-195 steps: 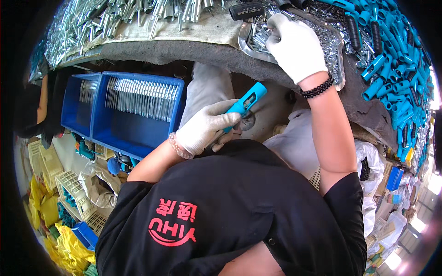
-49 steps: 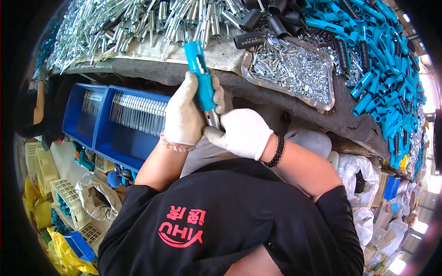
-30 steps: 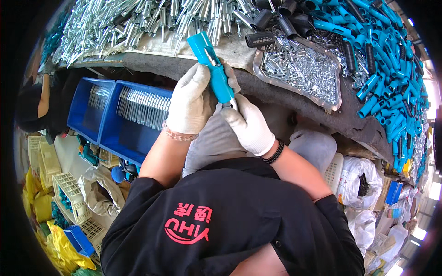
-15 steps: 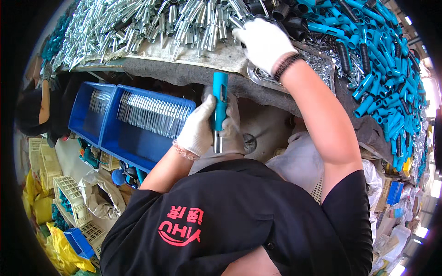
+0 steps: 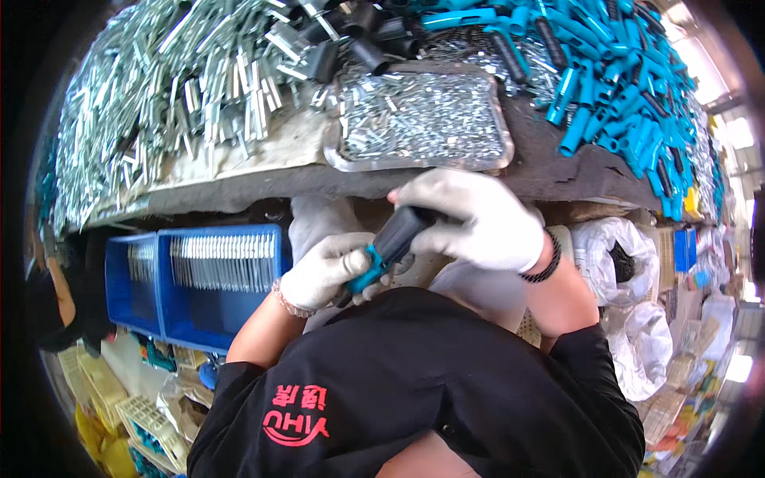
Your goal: Manually assemble a spring-loaded latch or lever mechanism using metal pins, springs, and plastic housings.
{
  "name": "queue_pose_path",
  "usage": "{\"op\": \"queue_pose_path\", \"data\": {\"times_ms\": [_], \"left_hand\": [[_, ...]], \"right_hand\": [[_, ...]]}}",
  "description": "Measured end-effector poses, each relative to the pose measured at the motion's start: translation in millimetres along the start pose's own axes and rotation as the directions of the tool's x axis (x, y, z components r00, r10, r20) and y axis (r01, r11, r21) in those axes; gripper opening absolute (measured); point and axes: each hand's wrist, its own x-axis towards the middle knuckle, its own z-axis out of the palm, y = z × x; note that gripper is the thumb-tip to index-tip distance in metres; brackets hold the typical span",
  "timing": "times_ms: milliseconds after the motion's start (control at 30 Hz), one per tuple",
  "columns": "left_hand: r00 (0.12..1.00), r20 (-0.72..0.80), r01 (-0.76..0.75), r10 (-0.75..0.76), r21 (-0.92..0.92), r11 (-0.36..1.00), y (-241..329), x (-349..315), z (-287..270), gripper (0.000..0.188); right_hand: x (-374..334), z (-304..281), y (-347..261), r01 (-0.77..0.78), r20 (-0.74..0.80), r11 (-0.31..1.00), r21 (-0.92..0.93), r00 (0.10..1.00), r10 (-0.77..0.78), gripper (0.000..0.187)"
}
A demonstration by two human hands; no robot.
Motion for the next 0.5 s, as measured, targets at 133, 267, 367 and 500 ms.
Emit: {"op": "queue_pose_path", "data": {"times_ms": [133,267,367,500], "left_hand": [[0.994,0.102,-0.027,0.032,-0.044,0.999,-6,28,5,0.075],[0.988,0.052,-0.152,0.147,0.103,0.983,2,35,21,0.084],[0.986,-0.008,-0.166,0.167,0.089,0.982,1,31,20,0.084],[0.97,-0.145,-0.194,0.196,0.03,0.981,-4,27,26,0.076]], "right_hand": [[-15,30,-12,-0.118,-0.298,0.966,-0.23,0.954,0.046,0.046],[-9,41,-9,-0.147,-0.456,0.899,-0.412,0.888,-0.064,0.043],[11,2,25,0.059,-0.162,0.996,-0.067,0.984,-0.069,0.034],[64,-87,132,-0.431,-0.629,0.64,-0.637,0.77,-0.108,0.017]]}}
